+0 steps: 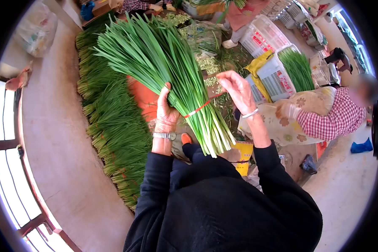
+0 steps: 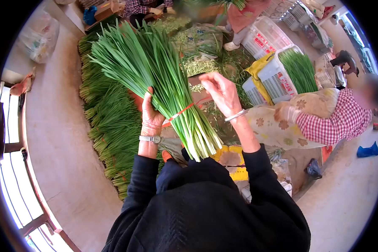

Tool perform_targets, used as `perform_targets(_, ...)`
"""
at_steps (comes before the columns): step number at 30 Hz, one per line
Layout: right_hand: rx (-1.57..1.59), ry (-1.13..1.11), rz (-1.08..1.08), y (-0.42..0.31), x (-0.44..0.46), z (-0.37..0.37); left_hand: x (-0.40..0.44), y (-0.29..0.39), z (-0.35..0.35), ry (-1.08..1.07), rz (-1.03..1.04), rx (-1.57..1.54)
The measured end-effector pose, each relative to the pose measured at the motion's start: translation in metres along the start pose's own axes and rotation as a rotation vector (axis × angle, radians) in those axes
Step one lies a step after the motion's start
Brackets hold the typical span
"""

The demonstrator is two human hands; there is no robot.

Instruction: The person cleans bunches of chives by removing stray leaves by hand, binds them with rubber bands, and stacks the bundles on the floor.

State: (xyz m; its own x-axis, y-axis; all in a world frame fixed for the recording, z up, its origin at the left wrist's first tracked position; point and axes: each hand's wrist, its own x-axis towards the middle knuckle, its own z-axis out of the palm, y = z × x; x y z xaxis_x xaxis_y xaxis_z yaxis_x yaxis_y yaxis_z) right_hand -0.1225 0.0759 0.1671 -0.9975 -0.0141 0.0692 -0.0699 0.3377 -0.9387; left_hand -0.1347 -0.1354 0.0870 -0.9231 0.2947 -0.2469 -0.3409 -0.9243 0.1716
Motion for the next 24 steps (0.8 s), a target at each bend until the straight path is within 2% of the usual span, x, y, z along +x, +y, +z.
perform_targets(1,-0.002,0.000,0.007,-0.013,0.005,0.008,0.001,0.001,0.002,0.006,0.018,0.032)
perform_targets(4,-0.147,-0.001,-0.161,-0.047,0.010,0.034,-0.002,0.000,0.006,0.031,0.064,0.087)
perform_targets(5,-0.177,-0.020,-0.134,-0.052,0.013,0.041,-0.003,-0.001,0.009,0.035,0.066,0.087)
perform_targets(8,-0.411,0.003,-0.245,-0.050,0.013,0.055,-0.005,-0.003,0.011,0.083,0.101,0.071)
perform_targets(11,-0.369,0.038,-0.286,-0.042,0.015,0.058,-0.006,-0.002,0.015,0.086,0.131,0.087)
perform_targets(12,-0.307,0.029,-0.286,-0.041,0.012,0.058,-0.011,-0.002,0.020,0.075,0.133,0.109)
perform_targets(16,0.098,-0.122,-0.016,-0.031,0.016,0.041,-0.007,-0.005,0.034,0.075,0.188,0.070)
perform_targets(19,0.801,-0.360,0.272,-0.034,0.022,0.016,0.002,-0.009,0.045,0.104,0.186,0.040)
perform_targets(20,0.991,-0.422,0.272,-0.039,0.022,0.004,0.005,-0.011,0.048,0.119,0.186,0.043)
perform_targets(21,1.033,-0.434,0.257,-0.053,0.022,-0.004,0.007,-0.012,0.049,0.122,0.187,0.042)
perform_targets(23,0.966,-0.751,-0.018,-0.062,0.026,-0.019,0.012,-0.013,0.054,0.155,0.188,0.064)
perform_targets(24,0.727,-0.739,0.003,-0.074,0.026,-0.021,0.013,-0.015,0.058,0.157,0.188,0.065)
